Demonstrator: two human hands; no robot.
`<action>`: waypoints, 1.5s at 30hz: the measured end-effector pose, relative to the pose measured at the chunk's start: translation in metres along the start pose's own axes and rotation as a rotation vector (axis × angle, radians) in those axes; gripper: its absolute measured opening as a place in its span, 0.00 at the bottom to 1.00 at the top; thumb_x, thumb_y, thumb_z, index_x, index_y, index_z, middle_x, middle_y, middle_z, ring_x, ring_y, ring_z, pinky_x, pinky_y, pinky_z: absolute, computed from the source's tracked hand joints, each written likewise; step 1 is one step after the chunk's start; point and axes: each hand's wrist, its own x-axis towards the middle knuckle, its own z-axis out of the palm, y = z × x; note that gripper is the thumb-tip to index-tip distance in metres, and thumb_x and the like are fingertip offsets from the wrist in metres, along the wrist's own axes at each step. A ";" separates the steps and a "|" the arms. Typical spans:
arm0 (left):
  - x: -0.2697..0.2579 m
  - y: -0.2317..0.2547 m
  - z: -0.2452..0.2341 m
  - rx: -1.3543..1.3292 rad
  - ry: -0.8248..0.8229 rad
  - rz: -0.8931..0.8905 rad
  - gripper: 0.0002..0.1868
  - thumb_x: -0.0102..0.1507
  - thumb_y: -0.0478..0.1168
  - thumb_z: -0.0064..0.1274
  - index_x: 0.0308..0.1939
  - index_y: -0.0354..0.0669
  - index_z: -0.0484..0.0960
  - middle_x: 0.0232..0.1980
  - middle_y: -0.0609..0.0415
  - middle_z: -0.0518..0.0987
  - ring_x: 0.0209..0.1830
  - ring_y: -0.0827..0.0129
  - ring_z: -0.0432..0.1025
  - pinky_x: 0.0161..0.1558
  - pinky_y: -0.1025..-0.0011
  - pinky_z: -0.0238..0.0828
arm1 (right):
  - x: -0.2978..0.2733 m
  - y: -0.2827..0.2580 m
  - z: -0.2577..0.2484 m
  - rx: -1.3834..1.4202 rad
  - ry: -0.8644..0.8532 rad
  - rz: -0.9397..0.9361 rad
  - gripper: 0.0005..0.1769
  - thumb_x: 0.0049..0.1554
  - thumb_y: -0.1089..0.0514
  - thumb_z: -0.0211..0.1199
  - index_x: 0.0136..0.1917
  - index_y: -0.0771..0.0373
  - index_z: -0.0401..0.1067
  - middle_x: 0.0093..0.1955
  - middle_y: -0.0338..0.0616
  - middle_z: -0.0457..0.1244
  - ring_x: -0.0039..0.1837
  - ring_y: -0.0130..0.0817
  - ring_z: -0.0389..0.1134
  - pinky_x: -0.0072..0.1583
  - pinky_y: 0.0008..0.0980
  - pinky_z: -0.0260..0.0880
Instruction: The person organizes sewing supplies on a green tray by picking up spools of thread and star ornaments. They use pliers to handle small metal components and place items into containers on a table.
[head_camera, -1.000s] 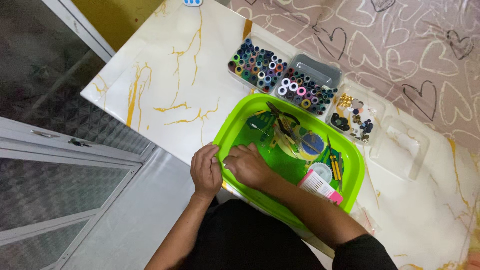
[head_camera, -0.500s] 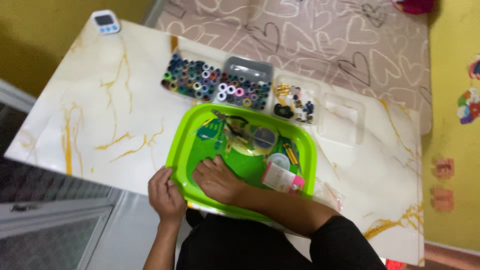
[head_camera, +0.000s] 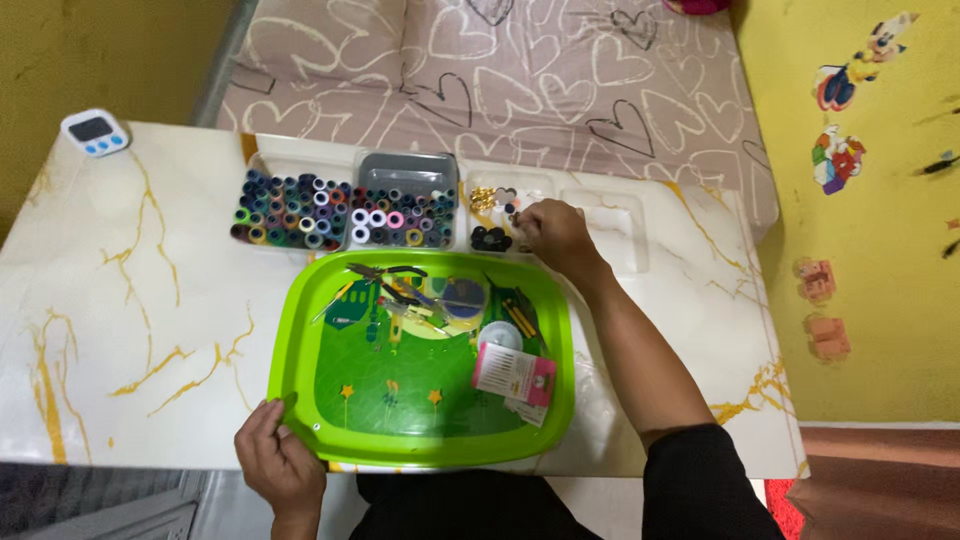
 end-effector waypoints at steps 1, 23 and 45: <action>-0.001 -0.001 0.000 0.011 -0.003 0.003 0.17 0.68 0.25 0.41 0.58 0.34 0.78 0.59 0.40 0.76 0.64 0.49 0.72 0.66 0.58 0.70 | 0.000 0.004 0.000 -0.103 -0.087 0.041 0.07 0.57 0.58 0.62 0.39 0.58 0.79 0.41 0.44 0.69 0.50 0.47 0.69 0.52 0.49 0.64; -0.002 -0.007 0.007 -0.027 0.008 -0.023 0.19 0.66 0.25 0.39 0.57 0.34 0.78 0.59 0.41 0.76 0.63 0.48 0.71 0.62 0.61 0.71 | 0.004 -0.050 -0.042 -0.192 -0.085 -0.125 0.07 0.56 0.58 0.62 0.41 0.52 0.81 0.41 0.42 0.70 0.49 0.48 0.68 0.53 0.54 0.55; 0.010 0.006 -0.006 -0.013 0.027 0.012 0.19 0.63 0.25 0.40 0.55 0.35 0.78 0.57 0.42 0.78 0.61 0.48 0.73 0.62 0.57 0.70 | -0.099 -0.265 0.136 0.099 -0.622 -0.739 0.06 0.54 0.57 0.61 0.42 0.53 0.79 0.44 0.37 0.66 0.56 0.38 0.65 0.58 0.45 0.55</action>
